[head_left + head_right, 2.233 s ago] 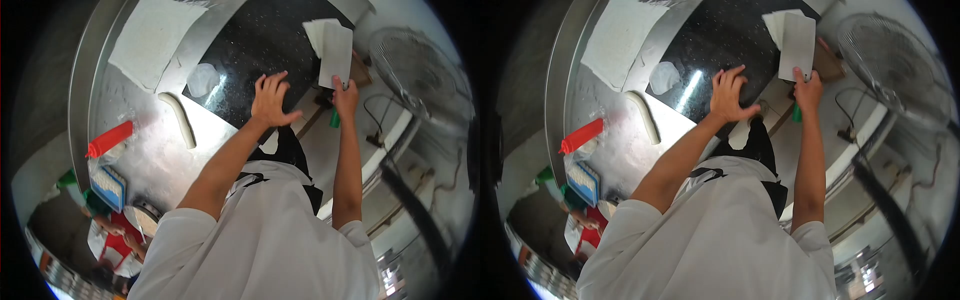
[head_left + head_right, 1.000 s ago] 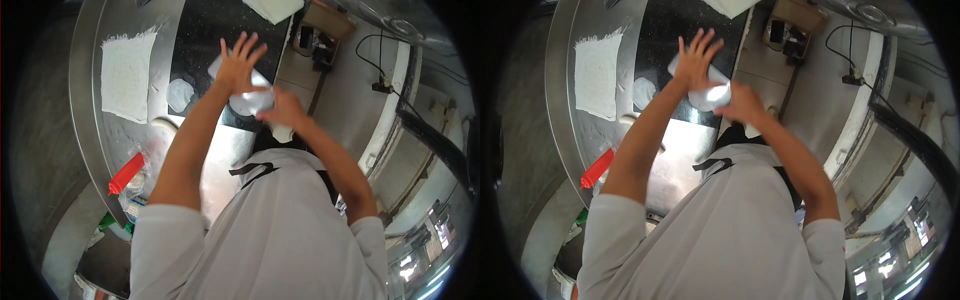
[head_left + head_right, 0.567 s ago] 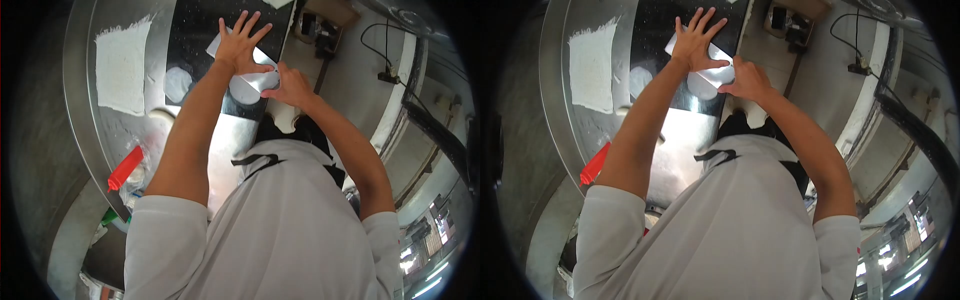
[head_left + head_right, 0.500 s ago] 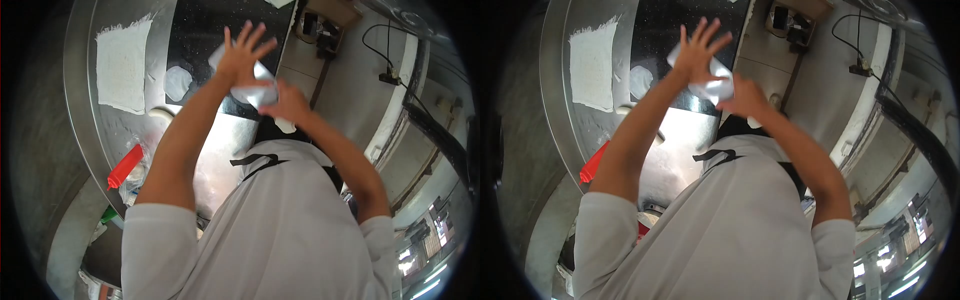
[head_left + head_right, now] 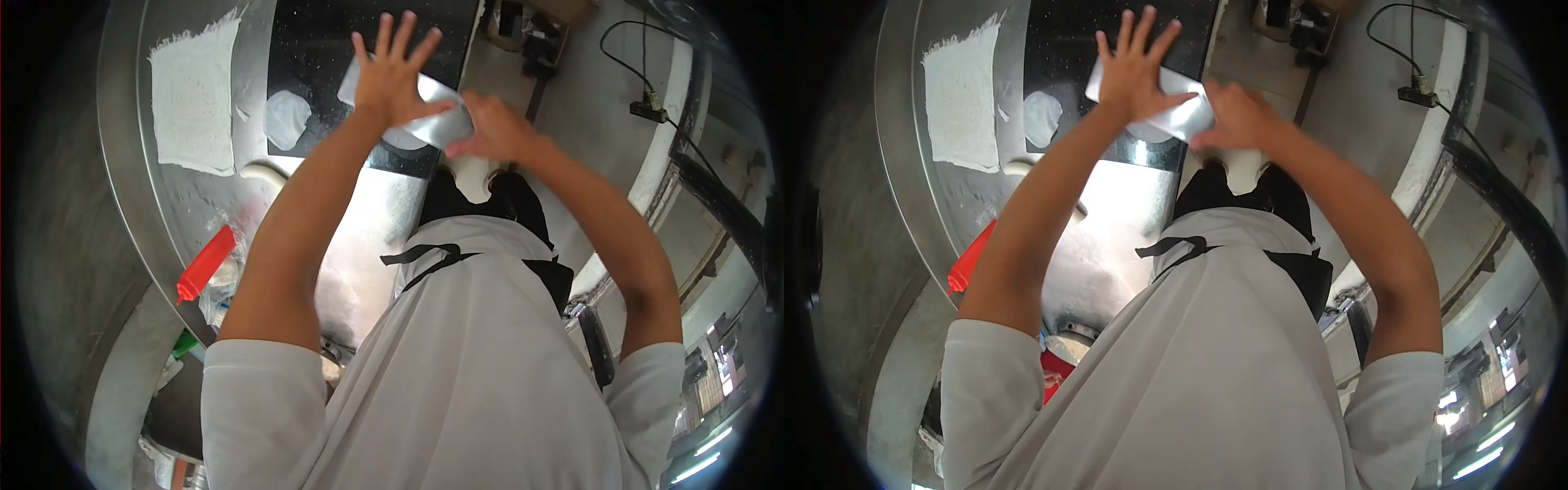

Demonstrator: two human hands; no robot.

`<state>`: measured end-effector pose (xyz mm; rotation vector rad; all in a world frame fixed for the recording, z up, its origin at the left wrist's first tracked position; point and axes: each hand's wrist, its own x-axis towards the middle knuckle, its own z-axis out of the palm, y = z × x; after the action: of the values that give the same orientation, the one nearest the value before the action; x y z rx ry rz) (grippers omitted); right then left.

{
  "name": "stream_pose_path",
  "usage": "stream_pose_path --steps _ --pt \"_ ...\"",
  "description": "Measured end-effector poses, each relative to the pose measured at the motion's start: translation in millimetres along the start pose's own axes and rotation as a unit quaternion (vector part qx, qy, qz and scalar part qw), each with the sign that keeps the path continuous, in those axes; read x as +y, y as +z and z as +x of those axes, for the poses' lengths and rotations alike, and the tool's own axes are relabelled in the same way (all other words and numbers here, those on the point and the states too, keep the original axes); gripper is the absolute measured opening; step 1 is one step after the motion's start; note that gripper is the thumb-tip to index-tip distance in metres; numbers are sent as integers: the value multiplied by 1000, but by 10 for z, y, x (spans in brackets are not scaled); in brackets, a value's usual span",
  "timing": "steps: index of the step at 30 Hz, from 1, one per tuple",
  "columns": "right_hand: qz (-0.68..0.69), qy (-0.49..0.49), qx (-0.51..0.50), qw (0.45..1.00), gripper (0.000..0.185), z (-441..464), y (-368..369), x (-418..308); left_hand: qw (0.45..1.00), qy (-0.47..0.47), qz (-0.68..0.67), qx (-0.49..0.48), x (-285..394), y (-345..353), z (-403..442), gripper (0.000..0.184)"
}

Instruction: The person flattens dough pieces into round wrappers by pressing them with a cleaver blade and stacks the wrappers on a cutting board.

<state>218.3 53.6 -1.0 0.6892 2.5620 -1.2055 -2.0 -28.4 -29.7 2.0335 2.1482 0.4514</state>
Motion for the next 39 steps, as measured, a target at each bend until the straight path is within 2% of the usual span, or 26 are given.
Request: stream_pose_path --steps 2,4,5,7,9,10,12,14,15,17,19,22,25,27,28,30,31,34,36,37,39 --pt "10 64 -42 997 85 -252 208 11 997 0 17 -80 269 -4 -206 119" --pt "-29 53 -14 998 87 -166 59 211 988 -19 57 -144 352 -62 -17 118" --pt "-36 44 -8 998 87 -164 90 230 991 -43 66 -110 304 -45 69 118" --pt "-66 12 -28 997 89 29 -198 301 993 -68 75 -62 311 -63 160 117" --pt "-119 -81 37 989 80 257 -378 399 974 -147 107 -131 393 -349 444 120" --pt "-95 -91 7 991 80 406 -541 411 960 -188 127 -164 400 -435 497 121" --pt "-34 -80 -41 995 79 384 -556 213 981 -144 104 -77 206 -297 446 124" --pt "21 -34 -74 996 78 284 -509 72 984 -104 95 -109 214 -267 387 126" --pt "-24 -68 -3 997 80 166 -194 232 985 -76 91 -123 253 -216 241 125" --pt "-42 -44 0 998 81 47 -78 299 989 -29 98 -108 271 -84 157 120" --pt "-56 -11 -1 998 82 79 -231 298 986 -56 128 -94 233 -36 359 119" --pt "11 -139 16 990 82 419 -492 588 969 -139 162 -124 392 -206 527 123" --pt "-84 -73 -108 988 47 470 -956 78 969 -135 170 -123 244 -292 660 125" --pt "-69 -82 -8 994 68 319 -441 258 968 -96 172 -158 231 -346 513 122" --pt "-50 -91 36 994 79 258 -150 310 996 50 68 42 -126 131 160 115" --pt "-38 -52 6 998 78 146 -85 272 997 20 74 0 88 94 73 117" --pt "-38 -34 -3 999 78 138 -108 309 993 -8 116 -14 241 -19 152 104" --pt "-58 -82 3 995 78 321 -479 447 967 -79 224 -96 298 -89 480 120" --pt "-92 -144 77 982 79 563 -485 639 969 -97 195 -120 325 -233 660 117" --pt "-112 -176 114 971 79 608 -506 598 971 -87 175 -135 320 -336 745 116" --pt "-9 -121 79 989 79 504 -282 428 976 -33 153 -148 182 -401 770 115"
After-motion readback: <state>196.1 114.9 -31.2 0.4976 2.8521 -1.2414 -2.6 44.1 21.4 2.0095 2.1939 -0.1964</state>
